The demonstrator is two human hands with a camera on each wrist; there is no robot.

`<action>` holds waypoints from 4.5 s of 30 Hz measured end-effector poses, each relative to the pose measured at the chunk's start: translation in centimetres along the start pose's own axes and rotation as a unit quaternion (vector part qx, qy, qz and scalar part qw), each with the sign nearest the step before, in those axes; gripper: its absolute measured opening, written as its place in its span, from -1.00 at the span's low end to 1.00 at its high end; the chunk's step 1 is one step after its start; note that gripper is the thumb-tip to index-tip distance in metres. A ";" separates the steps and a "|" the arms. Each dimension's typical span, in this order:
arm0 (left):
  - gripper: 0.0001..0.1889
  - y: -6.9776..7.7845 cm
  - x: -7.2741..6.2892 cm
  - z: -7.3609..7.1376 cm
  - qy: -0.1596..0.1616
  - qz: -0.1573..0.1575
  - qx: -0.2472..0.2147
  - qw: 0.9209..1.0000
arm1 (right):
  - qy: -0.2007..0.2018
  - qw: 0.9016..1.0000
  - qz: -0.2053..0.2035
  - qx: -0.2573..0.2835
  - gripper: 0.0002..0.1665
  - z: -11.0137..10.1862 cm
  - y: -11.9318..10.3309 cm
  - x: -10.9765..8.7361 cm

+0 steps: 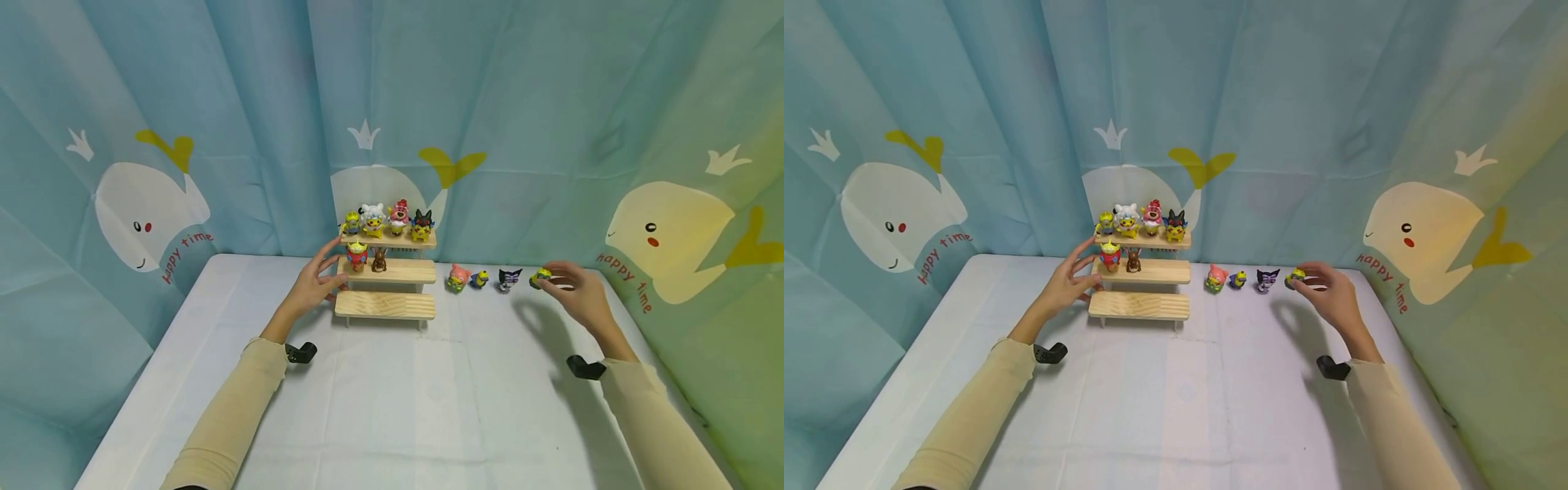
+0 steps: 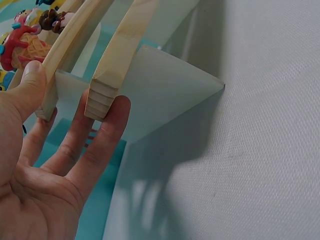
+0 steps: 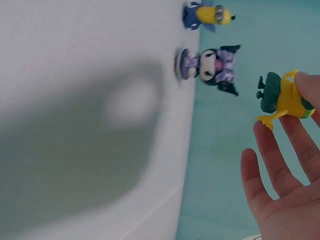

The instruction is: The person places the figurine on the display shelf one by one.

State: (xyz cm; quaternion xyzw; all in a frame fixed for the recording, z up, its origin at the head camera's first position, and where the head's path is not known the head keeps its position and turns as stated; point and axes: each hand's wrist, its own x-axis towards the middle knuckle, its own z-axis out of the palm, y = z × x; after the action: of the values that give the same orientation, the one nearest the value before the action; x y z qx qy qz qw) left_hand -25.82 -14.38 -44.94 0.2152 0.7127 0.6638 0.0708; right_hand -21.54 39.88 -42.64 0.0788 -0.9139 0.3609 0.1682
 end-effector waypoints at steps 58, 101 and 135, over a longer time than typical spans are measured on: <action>-0.18 0.2 -0.2 0.1 0.007 -0.004 0.007 1.000 | -0.112 0.985 -0.095 0.089 -0.57 7.6 -14.5 4.4; -0.17 -0.1 0.2 -0.2 -0.002 -0.004 0.004 1.000 | -0.107 0.982 -0.087 0.127 -0.59 17.0 -18.0 5.5; -0.17 0.2 0.0 -0.1 0.003 -0.017 0.013 1.000 | -0.132 0.976 -0.095 0.143 -0.54 16.7 -18.0 5.1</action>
State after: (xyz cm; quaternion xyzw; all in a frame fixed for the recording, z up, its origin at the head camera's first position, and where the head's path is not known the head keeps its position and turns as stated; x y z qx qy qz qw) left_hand -25.79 -14.46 -44.77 0.2021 0.7247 0.6541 0.0775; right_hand -25.72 15.24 -40.74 0.2354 -0.8555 0.4564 0.0662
